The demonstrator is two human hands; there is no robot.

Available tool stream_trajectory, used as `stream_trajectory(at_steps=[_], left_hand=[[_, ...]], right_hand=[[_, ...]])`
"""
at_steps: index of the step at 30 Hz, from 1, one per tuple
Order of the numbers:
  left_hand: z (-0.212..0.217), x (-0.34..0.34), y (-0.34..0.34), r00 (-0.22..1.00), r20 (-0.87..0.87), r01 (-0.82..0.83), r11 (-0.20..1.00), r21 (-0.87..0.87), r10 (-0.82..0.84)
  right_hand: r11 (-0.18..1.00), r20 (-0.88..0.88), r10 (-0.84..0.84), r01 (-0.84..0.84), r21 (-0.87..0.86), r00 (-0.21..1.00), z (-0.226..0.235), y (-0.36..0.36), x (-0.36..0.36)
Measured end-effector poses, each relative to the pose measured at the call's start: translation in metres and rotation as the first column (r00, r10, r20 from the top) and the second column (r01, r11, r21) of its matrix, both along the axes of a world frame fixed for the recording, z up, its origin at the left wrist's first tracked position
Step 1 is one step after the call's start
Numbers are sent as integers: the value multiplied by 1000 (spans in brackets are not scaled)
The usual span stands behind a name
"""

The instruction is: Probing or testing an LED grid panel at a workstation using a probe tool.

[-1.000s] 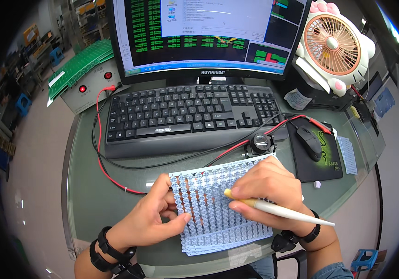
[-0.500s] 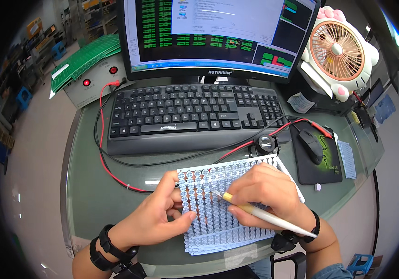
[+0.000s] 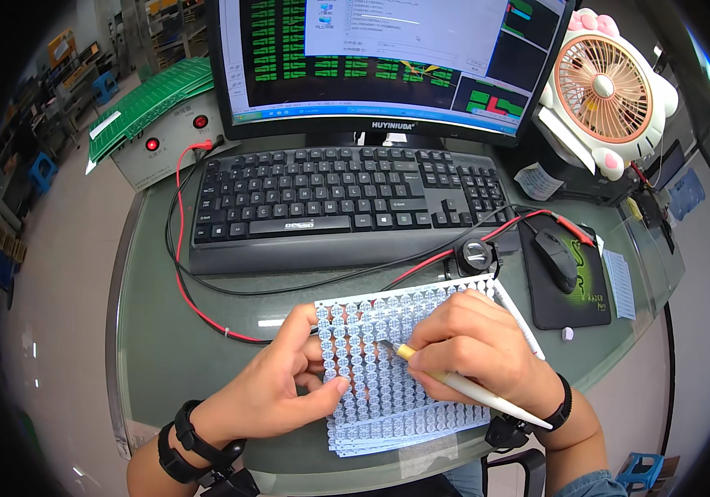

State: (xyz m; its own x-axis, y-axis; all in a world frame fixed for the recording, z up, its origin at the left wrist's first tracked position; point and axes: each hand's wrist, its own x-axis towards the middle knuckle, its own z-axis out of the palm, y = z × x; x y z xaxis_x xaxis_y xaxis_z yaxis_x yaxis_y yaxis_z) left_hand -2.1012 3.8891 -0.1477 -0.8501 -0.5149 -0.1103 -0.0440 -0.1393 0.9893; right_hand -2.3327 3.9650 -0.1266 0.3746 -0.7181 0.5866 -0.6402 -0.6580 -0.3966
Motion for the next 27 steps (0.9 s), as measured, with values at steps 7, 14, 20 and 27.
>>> stream_trajectory(at_steps=[7, 14, 20, 27], left_hand=[[0, -1, 1, 1000, -1, -2, 1000, 19, 2], [0, 0, 0, 1000, 0, 7, 1000, 31, -7], [1, 0, 0, 1000, -6, 5, 999, 35, -5], [0, 1, 0, 1000, 13, 9, 1000, -2, -9]], right_hand=[[1000, -22, 0, -1, -7, 1000, -2, 0, -1], [1000, -34, -7, 7, 1, 999, 0, 0, 0], [1000, 2, 26, -26, 2, 1000, 0, 1, -1], [999, 169, 8, 0, -47, 986, -1, 1, 0]])
